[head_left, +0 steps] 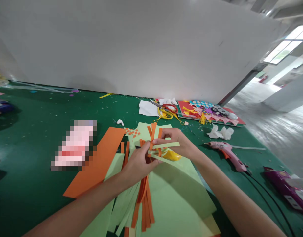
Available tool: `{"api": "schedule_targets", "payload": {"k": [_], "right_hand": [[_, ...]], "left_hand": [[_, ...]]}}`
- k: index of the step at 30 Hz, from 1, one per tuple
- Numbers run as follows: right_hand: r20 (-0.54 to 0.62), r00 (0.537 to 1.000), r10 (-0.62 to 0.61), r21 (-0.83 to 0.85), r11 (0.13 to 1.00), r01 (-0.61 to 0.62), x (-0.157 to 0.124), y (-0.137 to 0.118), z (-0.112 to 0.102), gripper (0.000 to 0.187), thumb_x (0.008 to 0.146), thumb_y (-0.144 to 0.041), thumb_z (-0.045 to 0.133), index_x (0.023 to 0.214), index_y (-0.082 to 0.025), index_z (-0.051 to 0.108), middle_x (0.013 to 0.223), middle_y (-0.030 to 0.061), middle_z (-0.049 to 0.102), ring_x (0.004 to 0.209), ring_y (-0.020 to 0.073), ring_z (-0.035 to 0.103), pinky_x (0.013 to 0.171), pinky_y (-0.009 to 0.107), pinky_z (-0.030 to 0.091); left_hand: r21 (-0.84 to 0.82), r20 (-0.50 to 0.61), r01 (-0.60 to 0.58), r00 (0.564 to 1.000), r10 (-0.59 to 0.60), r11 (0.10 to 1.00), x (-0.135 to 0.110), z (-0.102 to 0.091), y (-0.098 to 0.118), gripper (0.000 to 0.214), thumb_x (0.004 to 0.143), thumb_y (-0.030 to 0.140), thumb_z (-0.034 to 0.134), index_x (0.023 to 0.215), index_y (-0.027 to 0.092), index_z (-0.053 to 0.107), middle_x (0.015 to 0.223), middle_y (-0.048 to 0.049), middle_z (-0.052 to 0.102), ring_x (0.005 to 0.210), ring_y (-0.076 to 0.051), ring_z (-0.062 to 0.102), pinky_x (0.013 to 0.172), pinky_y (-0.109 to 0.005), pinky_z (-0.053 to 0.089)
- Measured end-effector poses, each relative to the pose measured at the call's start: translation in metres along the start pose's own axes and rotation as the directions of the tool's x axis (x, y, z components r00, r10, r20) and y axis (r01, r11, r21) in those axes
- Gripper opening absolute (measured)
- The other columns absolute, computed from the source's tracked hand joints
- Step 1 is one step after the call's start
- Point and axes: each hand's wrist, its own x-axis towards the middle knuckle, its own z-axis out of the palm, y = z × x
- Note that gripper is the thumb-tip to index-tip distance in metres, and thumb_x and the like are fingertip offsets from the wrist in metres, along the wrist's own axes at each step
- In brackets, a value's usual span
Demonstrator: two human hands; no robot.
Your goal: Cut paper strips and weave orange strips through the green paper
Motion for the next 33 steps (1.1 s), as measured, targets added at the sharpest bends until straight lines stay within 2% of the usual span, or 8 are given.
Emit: {"api": "schedule_targets", "payload": {"k": [5, 10, 13, 15, 21, 25, 28, 33], "right_hand": [[0.04, 0.998, -0.051, -0.019, 0.998, 0.052, -0.001, -0.002, -0.004, 0.034, 0.077, -0.048, 0.064, 0.067, -0.015, 0.058, 0.068, 0.0002, 0.057, 0.062, 0.0116, 0.048, 0.055, 0.023, 0.037], [0.187, 0.982, -0.005, -0.057, 0.998, 0.016, -0.001, -0.01, -0.019, 0.029, 0.077, -0.045, 0.065, 0.083, -0.018, 0.069, 0.081, 0.002, 0.066, 0.077, 0.0158, 0.057, 0.07, 0.026, 0.043], [0.253, 0.967, 0.039, -0.084, 0.996, -0.018, -0.002, -0.011, -0.027, 0.026, 0.077, -0.044, 0.065, 0.083, -0.019, 0.07, 0.082, 0.0006, 0.067, 0.076, 0.0149, 0.057, 0.068, 0.025, 0.043], [0.249, 0.966, 0.068, -0.09, 0.995, -0.047, -0.002, -0.009, -0.028, 0.027, 0.076, -0.044, 0.065, 0.085, -0.02, 0.071, 0.083, 0.0008, 0.067, 0.075, 0.0149, 0.058, 0.067, 0.025, 0.043], [0.248, 0.968, -0.024, 0.096, 0.995, 0.0, -0.001, -0.002, -0.02, 0.03, 0.077, -0.044, 0.066, 0.087, -0.016, 0.07, 0.084, 0.004, 0.067, 0.083, 0.0181, 0.06, 0.074, 0.028, 0.046], [0.169, 0.985, 0.035, 0.187, 0.98, -0.067, -0.001, 0.0, -0.015, 0.029, 0.069, -0.042, 0.072, 0.077, -0.015, 0.068, 0.082, 0.0041, 0.066, 0.075, 0.0164, 0.06, 0.068, 0.028, 0.047], [0.158, 0.983, 0.097, 0.279, 0.95, -0.139, -0.001, 0.002, -0.012, 0.029, 0.068, -0.04, 0.074, 0.08, -0.015, 0.069, 0.083, 0.0042, 0.066, 0.073, 0.0157, 0.06, 0.065, 0.027, 0.048], [0.144, 0.978, 0.153, 0.366, 0.91, -0.196, -0.001, 0.005, -0.008, 0.028, 0.069, -0.039, 0.073, 0.079, -0.014, 0.068, 0.076, 0.0036, 0.067, 0.065, 0.0146, 0.06, 0.059, 0.027, 0.047]], "left_hand": [[-0.027, 0.006, -0.003, 1.0, 0.004, 1.0, 0.0, 0.0, -0.004, 0.018, 0.08, 0.029, 0.055, 0.096, 0.021, 0.049, 0.067, 0.002, 0.066, 0.062, -0.018, 0.067, 0.055, -0.025, 0.047], [-0.028, 0.036, -0.004, 0.999, 0.005, 1.0, 0.0, 0.0, -0.003, 0.027, 0.08, 0.023, 0.053, 0.106, 0.019, 0.049, 0.066, 0.0011, 0.068, 0.061, -0.017, 0.065, 0.055, -0.025, 0.046], [-0.092, 0.061, 0.004, 0.998, 0.002, 0.996, -0.001, -0.001, 0.001, 0.027, 0.08, 0.022, 0.053, 0.106, 0.019, 0.049, 0.064, 0.0014, 0.068, 0.059, -0.017, 0.066, 0.053, -0.024, 0.045], [-0.101, 0.06, 0.011, 0.998, -0.005, 0.995, -0.001, -0.001, 0.003, 0.028, 0.08, 0.023, 0.053, 0.107, 0.018, 0.05, 0.065, 0.0004, 0.069, 0.062, -0.018, 0.067, 0.055, -0.024, 0.047], [-0.127, 0.086, 0.028, 0.996, -0.017, 0.992, -0.001, 0.001, -0.001, 0.031, 0.081, 0.031, 0.058, 0.108, 0.019, 0.05, 0.078, -0.0033, 0.072, 0.07, -0.02, 0.07, 0.065, -0.029, 0.052], [-0.043, 0.05, -0.019, 0.999, 0.021, 0.999, -0.002, 0.0, 0.002, 0.022, 0.079, 0.035, 0.061, 0.093, 0.02, 0.053, 0.079, -0.0009, 0.07, 0.068, -0.019, 0.068, 0.06, -0.027, 0.05], [0.001, 0.026, 0.0, 1.0, 0.0, 1.0, -0.002, -0.001, 0.005, 0.025, 0.079, 0.04, 0.061, 0.092, 0.021, 0.052, 0.071, 0.0011, 0.068, 0.065, -0.019, 0.067, 0.056, -0.025, 0.047], [-0.072, 0.022, 0.026, 0.999, -0.025, 0.997, -0.001, 0.001, 0.004, 0.02, 0.085, 0.039, 0.055, 0.094, 0.022, 0.049, 0.066, 0.0013, 0.069, 0.064, -0.017, 0.067, 0.054, -0.023, 0.045]]}}
